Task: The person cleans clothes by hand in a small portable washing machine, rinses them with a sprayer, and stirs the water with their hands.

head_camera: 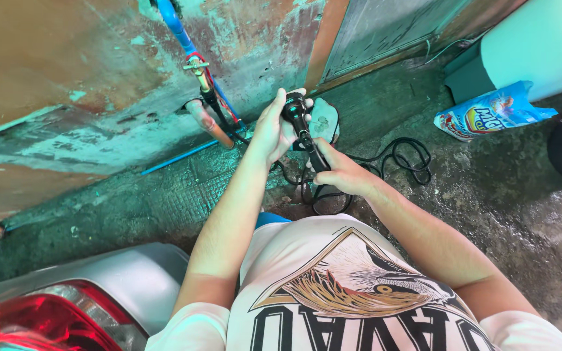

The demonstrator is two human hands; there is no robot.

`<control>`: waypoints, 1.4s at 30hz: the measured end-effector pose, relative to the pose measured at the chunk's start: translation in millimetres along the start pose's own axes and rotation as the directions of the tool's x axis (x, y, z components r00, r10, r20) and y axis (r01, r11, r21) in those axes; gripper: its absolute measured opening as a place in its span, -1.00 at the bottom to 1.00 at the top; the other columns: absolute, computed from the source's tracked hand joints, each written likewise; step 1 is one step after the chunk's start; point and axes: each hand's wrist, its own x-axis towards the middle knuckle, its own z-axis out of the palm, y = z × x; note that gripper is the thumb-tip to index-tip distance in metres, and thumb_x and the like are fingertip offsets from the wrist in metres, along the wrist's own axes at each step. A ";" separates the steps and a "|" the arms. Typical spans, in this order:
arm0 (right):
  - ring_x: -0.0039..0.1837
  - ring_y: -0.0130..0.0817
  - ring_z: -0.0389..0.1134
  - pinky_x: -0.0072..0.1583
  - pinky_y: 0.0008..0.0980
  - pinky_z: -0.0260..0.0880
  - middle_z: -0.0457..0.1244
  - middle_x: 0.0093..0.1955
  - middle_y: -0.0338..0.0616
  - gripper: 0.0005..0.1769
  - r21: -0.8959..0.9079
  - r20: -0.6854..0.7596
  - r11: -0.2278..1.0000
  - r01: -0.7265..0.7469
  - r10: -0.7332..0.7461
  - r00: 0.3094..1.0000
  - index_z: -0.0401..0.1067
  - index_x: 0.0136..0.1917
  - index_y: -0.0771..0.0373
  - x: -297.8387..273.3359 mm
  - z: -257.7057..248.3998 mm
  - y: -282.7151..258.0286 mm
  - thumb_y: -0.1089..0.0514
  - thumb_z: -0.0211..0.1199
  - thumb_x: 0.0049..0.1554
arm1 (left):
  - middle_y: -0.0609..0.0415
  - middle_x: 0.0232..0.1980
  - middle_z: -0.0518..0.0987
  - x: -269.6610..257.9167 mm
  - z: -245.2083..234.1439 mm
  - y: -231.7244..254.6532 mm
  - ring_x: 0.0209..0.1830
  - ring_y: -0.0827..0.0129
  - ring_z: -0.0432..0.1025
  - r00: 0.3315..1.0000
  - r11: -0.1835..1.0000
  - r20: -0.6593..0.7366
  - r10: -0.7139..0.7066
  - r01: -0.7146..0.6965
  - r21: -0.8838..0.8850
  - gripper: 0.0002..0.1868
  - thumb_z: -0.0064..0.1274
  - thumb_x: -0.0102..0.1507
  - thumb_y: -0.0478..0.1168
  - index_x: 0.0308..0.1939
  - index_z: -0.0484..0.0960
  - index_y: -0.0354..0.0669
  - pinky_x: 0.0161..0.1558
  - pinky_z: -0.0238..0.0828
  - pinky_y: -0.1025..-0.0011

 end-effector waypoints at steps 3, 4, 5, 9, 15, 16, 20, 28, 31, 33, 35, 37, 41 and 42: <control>0.08 -0.43 0.28 0.10 -0.40 0.34 0.26 0.05 -0.18 -0.29 0.060 -0.029 0.998 0.019 -0.018 0.999 0.21 0.34 0.28 4.4 2.1 9.2 0.29 0.22 -0.11 | 0.01 0.06 0.62 -0.8 -5.0 -2.5 -0.12 0.33 0.50 1.000 0.999 -0.007 -0.006 0.006 0.043 -0.44 -0.20 0.46 0.16 0.33 0.48 -0.17 -0.09 0.48 0.30; 0.07 -0.44 0.30 0.10 -0.40 0.36 0.27 0.03 -0.19 -0.32 0.052 -0.065 0.999 0.013 -0.010 0.998 0.22 0.33 0.27 8.3 3.9 12.5 0.28 0.21 -0.09 | 0.01 0.06 0.62 1.1 -11.7 -2.2 -0.12 0.34 0.50 1.000 0.997 -0.005 -0.009 0.009 0.075 -0.45 -0.20 0.46 0.15 0.32 0.49 -0.16 -0.09 0.48 0.30; 0.06 -0.45 0.31 0.10 -0.41 0.37 0.28 0.02 -0.20 -0.35 0.045 -0.100 0.999 0.006 -0.002 0.995 0.23 0.32 0.27 12.8 5.5 15.2 0.28 0.20 -0.07 | 0.04 0.06 0.63 4.2 -21.0 -0.9 -0.12 0.38 0.50 0.999 0.974 -0.034 0.009 -0.001 0.228 -0.46 -0.23 0.46 0.15 0.30 0.52 -0.15 -0.13 0.46 0.33; 0.05 -0.48 0.34 0.13 -0.41 0.37 0.32 -0.04 -0.22 -0.55 -0.063 -0.191 0.998 -0.004 -0.008 0.982 0.33 0.22 0.29 23.7 16.1 19.1 0.24 0.22 0.04 | 0.08 0.04 0.70 34.7 -71.4 31.8 0.01 0.33 0.60 0.940 0.512 0.096 0.327 -0.261 0.818 -0.54 -0.25 0.53 0.10 0.19 0.62 -0.09 0.06 0.54 0.31; -0.04 -0.46 0.34 0.04 -0.38 0.38 0.31 -0.12 -0.25 -0.59 -0.094 -0.184 0.995 -0.038 0.020 0.983 0.33 0.17 0.29 61.5 48.0 9.5 0.25 0.26 0.03 | -0.12 0.08 0.50 16.0 -92.8 113.8 0.09 -0.08 0.37 0.762 -0.548 0.230 0.605 0.190 0.814 -0.62 0.20 0.19 -0.06 0.04 0.61 -0.08 -0.04 0.41 -0.01; -0.07 -0.47 0.33 -0.01 -0.38 0.38 0.30 -0.13 -0.25 -0.59 -0.051 -0.186 0.998 -0.047 0.036 0.982 0.33 0.17 0.28 69.2 54.2 7.2 0.25 0.25 0.03 | -0.14 0.10 0.48 14.6 -91.9 121.0 0.10 -0.07 0.35 0.759 -0.559 0.228 0.610 0.207 0.803 -0.57 0.20 0.18 -0.08 0.11 0.60 -0.08 -0.03 0.40 -0.01; -0.23 -0.48 0.28 -0.20 -0.36 0.32 0.26 -0.21 -0.23 -0.61 0.084 -0.179 0.992 -0.097 0.111 0.978 0.30 0.15 0.28 94.0 80.1 -2.5 0.28 0.22 0.03 | -0.12 0.05 0.52 25.2 -113.7 147.3 0.08 -0.04 0.40 0.777 -0.678 0.283 0.563 0.238 0.696 -0.65 0.20 0.21 -0.06 0.01 0.61 -0.13 -0.04 0.46 0.03; -0.29 -0.44 0.30 -0.22 -0.34 0.33 0.27 -0.26 -0.20 -0.68 0.031 -0.269 0.985 -0.172 0.174 0.947 0.29 0.07 0.24 112.8 104.0 -16.5 0.28 0.20 0.03 | -0.16 -0.20 0.67 62.8 -135.7 168.5 -0.19 -0.05 0.60 0.941 -0.673 -0.004 0.338 0.245 0.698 -0.80 0.01 0.38 -0.17 -0.01 0.58 -0.20 -0.21 0.55 0.02; -0.17 -0.40 0.37 -0.07 -0.33 0.40 0.32 -0.21 -0.16 -0.70 -0.122 -0.290 0.983 -0.137 0.097 0.952 0.28 0.04 0.28 114.9 106.3 -12.5 0.25 0.24 0.02 | -0.15 -0.21 0.68 67.0 -116.6 176.7 -0.16 -0.06 0.59 0.895 -0.411 -0.230 0.382 0.387 0.825 -0.80 0.03 0.30 -0.24 -0.01 0.57 -0.16 -0.20 0.51 0.02; -0.07 -0.38 0.40 0.03 -0.32 0.39 0.35 -0.15 -0.17 -0.67 -0.200 -0.255 0.974 -0.109 0.055 0.965 0.28 0.04 0.28 113.2 108.4 -9.3 0.22 0.28 0.01 | -0.16 -0.23 0.68 59.2 -105.9 184.6 -0.16 -0.06 0.60 0.881 -0.113 -0.381 0.280 0.425 0.898 -0.78 -0.04 0.28 -0.25 0.01 0.54 -0.13 -0.19 0.50 0.02; -0.05 -0.36 0.38 0.05 -0.31 0.39 0.34 -0.14 -0.16 -0.64 -0.173 -0.229 0.972 -0.160 0.118 0.966 0.30 0.07 0.25 108.8 109.5 -8.3 0.21 0.27 0.00 | -0.20 -0.26 0.68 49.4 -99.1 198.0 -0.20 -0.07 0.66 0.879 0.253 -0.471 0.073 0.441 0.861 -0.77 -0.24 0.37 -0.23 0.06 0.47 -0.09 -0.19 0.50 0.01; -0.05 -0.36 0.37 0.05 -0.31 0.39 0.34 -0.13 -0.17 -0.62 -0.166 -0.215 0.972 -0.167 0.129 0.968 0.31 0.09 0.23 110.1 110.4 -9.0 0.21 0.27 -0.01 | -0.12 -0.25 0.67 38.7 -97.5 208.7 -0.17 -0.02 0.61 0.958 -0.358 -0.219 0.187 0.274 0.893 -0.79 0.08 0.24 -0.14 -0.07 0.61 -0.05 -0.15 0.50 0.04; -0.03 -0.36 0.36 0.06 -0.33 0.39 0.34 -0.12 -0.17 -0.62 -0.157 -0.215 0.975 -0.154 0.118 0.969 0.31 0.09 0.24 104.4 114.2 -4.9 0.20 0.27 0.00 | -0.04 -0.21 0.68 29.4 -100.2 204.0 -0.25 0.09 0.62 0.900 -0.853 0.356 0.250 0.031 0.521 -0.65 0.28 -0.08 -0.11 -0.24 0.71 -0.11 -0.27 0.56 0.17; -0.03 -0.36 0.35 0.06 -0.33 0.39 0.34 -0.12 -0.16 -0.63 -0.156 -0.218 0.977 -0.149 0.113 0.969 0.32 0.09 0.24 107.2 112.1 -5.5 0.21 0.27 0.00 | -0.04 -0.21 0.69 31.2 -98.9 207.2 -0.21 0.07 0.62 0.954 -0.816 0.198 0.226 0.075 0.573 -0.68 0.25 0.04 -0.03 -0.21 0.72 -0.10 -0.22 0.56 0.15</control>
